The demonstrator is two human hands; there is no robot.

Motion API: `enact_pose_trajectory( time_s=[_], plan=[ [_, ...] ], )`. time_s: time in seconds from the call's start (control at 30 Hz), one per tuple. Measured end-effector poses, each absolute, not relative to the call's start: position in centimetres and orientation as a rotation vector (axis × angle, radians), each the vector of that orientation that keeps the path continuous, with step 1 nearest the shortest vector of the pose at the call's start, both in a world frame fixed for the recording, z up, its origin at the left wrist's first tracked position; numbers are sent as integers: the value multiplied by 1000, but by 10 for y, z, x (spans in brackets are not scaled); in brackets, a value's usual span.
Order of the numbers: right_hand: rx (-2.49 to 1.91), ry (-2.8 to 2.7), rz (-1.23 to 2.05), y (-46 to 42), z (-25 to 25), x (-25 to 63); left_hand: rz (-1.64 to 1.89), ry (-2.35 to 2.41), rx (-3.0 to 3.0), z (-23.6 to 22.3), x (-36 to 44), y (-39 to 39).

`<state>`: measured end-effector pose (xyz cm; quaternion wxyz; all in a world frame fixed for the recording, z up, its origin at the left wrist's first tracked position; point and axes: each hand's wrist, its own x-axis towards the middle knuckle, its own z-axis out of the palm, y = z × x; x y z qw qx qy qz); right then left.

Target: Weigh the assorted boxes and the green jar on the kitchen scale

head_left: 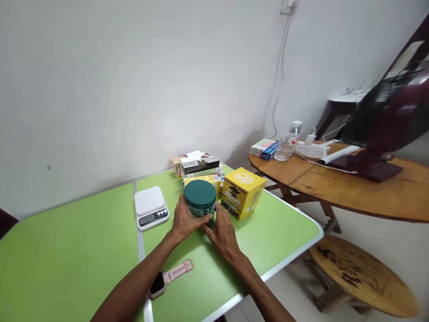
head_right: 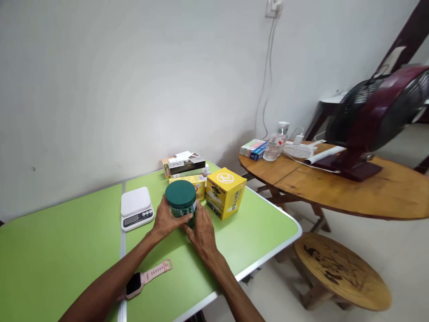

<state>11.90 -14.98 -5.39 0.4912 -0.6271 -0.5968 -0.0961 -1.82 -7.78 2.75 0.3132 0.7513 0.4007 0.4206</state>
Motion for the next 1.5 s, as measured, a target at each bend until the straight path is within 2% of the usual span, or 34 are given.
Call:
enact_pose_trajectory(
  time_s=[0.4, 0.6, 0.83, 0.97, 1.07, 1.2, 1.3, 1.37, 1.5],
  plan=[
    [-1571, -1338, -250, -139, -73, 151, 1193, 1060, 1990, 10, 36, -66],
    [-1542, -1247, -320, -161, -54, 148, 1241, 1053, 1995, 6, 41, -64],
    [-1634, -880, -407, -185, -30, 176, 1207, 1016, 2015, 6, 39, -64],
    [-1620, -735, -109, -176, -22, 201, 1295, 1090, 2038, 12, 25, -92],
    [-1449, -541, 77, -163, -18, 225, 1352, 984, 2098, 17, 16, -130],
    [-1235, -367, 279, -143, -17, 266, 896, 697, 2031, 16, 28, -168],
    [-1203, -399, 496, -133, -21, 284, 595, 714, 1859, 11, 56, -168],
    [-1208, -485, 595, -135, -23, 284, 547, 753, 1794, 8, 76, -160],
    [-1211, -619, 669, -159, -26, 262, 681, 751, 1753, 4, 101, -148]
  ],
)
